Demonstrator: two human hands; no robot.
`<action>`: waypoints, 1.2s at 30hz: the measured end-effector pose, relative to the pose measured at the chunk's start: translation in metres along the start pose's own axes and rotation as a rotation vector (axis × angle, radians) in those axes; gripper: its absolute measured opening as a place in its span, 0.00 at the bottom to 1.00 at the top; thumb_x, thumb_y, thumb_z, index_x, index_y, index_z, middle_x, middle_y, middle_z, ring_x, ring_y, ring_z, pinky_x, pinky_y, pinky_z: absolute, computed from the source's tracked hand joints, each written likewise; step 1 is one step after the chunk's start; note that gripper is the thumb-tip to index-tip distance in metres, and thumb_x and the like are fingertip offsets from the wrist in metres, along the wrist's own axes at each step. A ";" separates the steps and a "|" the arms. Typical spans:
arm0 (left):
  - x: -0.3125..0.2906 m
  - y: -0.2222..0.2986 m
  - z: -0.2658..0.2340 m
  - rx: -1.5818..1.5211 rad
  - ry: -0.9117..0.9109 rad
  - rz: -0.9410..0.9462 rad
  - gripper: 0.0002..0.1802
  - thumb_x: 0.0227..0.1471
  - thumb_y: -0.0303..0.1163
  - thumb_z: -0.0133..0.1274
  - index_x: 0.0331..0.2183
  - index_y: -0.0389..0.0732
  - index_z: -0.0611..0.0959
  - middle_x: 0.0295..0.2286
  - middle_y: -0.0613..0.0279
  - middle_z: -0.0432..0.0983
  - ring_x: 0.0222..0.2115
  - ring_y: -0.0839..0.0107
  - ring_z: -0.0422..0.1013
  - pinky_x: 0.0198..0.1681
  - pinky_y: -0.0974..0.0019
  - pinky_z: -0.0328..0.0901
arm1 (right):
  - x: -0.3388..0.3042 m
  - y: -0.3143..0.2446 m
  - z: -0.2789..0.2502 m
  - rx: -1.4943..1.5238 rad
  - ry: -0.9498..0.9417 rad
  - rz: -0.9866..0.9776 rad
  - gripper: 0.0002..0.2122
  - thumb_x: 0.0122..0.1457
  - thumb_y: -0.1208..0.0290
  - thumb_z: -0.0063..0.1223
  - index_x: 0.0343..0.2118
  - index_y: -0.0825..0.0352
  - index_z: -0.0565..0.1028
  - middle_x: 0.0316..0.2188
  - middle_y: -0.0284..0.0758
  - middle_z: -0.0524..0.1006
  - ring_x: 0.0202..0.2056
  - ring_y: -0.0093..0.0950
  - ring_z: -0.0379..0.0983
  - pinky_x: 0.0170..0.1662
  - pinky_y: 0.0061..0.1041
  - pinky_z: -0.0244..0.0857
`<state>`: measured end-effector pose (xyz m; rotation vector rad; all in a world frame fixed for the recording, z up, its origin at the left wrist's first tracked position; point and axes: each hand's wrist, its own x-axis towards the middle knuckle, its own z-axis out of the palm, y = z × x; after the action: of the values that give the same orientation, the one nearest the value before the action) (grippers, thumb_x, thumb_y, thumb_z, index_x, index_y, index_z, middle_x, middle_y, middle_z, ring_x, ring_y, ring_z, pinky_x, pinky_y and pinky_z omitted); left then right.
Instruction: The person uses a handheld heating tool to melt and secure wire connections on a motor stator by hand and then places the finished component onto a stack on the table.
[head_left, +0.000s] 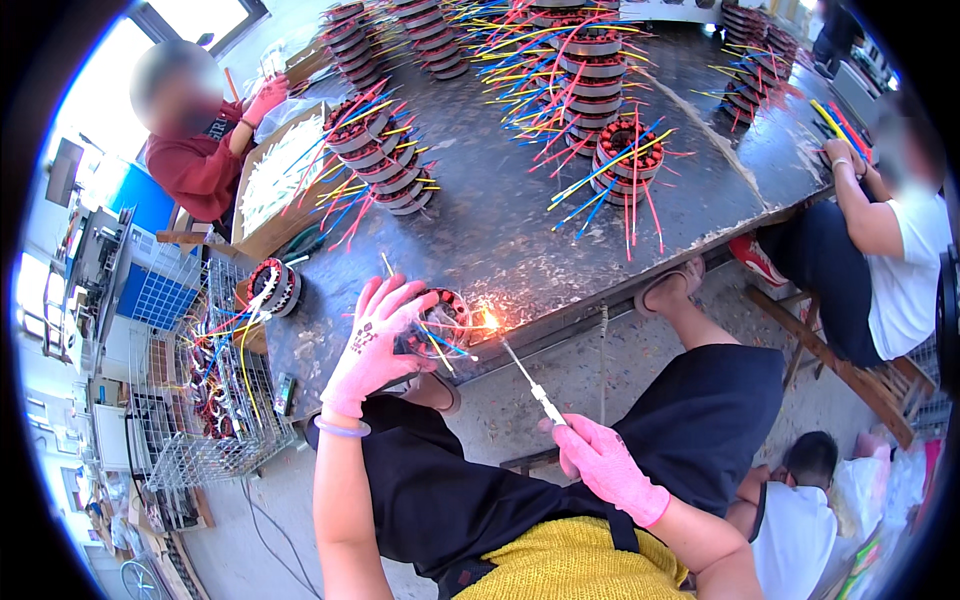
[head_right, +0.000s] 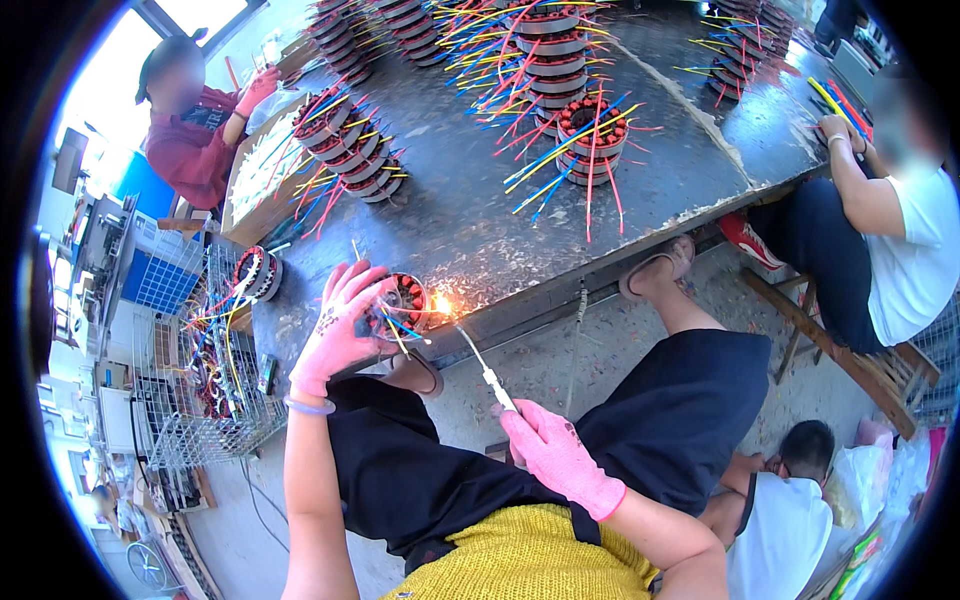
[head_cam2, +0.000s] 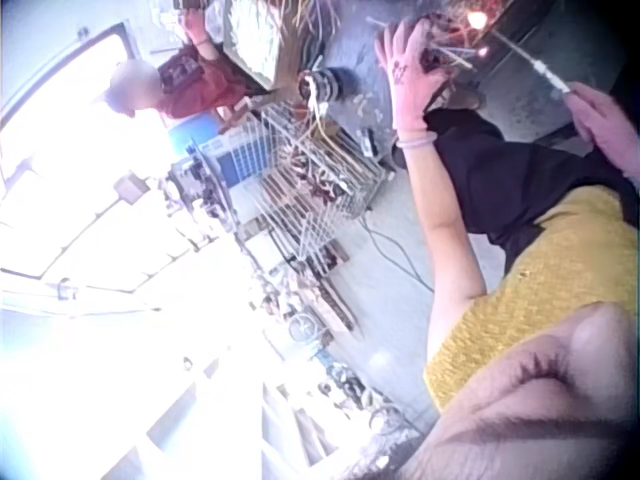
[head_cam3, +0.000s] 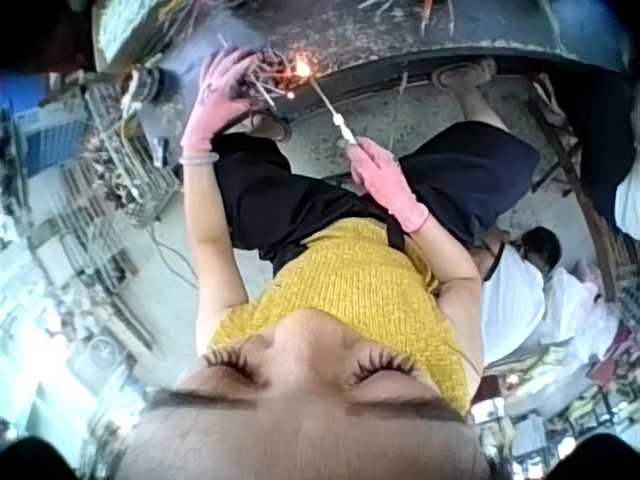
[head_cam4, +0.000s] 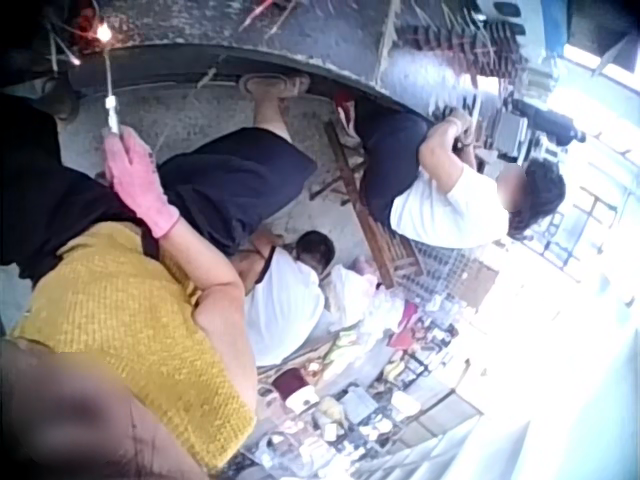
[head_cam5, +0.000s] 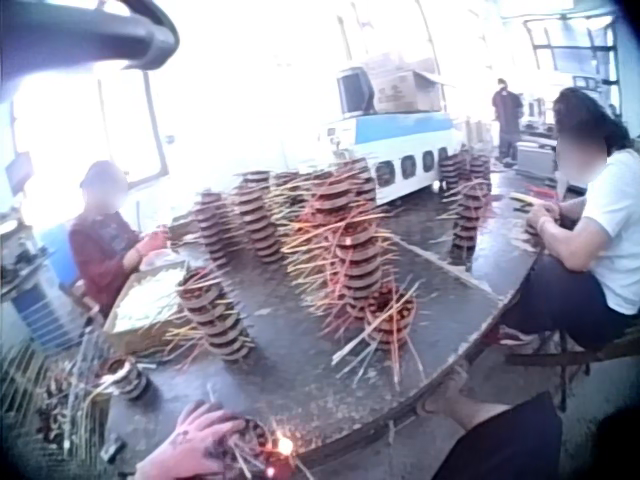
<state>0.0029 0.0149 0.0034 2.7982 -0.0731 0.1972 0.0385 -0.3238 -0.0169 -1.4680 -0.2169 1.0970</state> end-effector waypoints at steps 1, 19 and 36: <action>0.001 -0.001 0.001 0.001 -0.002 0.006 0.49 0.28 0.38 0.73 0.57 0.50 0.76 0.58 0.61 0.68 0.64 0.54 0.56 0.70 0.46 0.43 | 0.001 0.004 0.000 0.031 0.000 -0.002 0.17 0.70 0.63 0.44 0.50 0.71 0.74 0.21 0.27 0.70 0.22 0.15 0.65 0.28 0.21 0.61; 0.000 -0.002 0.001 -0.012 -0.016 0.001 0.49 0.29 0.37 0.71 0.58 0.49 0.74 0.60 0.62 0.66 0.66 0.54 0.53 0.70 0.46 0.41 | 0.002 0.008 -0.002 0.018 -0.008 -0.015 0.17 0.70 0.63 0.44 0.52 0.71 0.74 0.21 0.27 0.69 0.23 0.15 0.64 0.29 0.21 0.61; 0.001 -0.003 0.002 0.015 0.005 -0.005 0.50 0.27 0.37 0.71 0.58 0.49 0.75 0.59 0.60 0.67 0.64 0.53 0.55 0.70 0.45 0.43 | 0.001 0.001 -0.002 0.006 -0.002 0.015 0.17 0.69 0.62 0.44 0.51 0.71 0.74 0.21 0.26 0.68 0.23 0.15 0.64 0.28 0.20 0.60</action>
<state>0.0039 0.0164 0.0003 2.8122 -0.0637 0.2048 0.0403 -0.3250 -0.0184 -1.4655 -0.2042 1.1107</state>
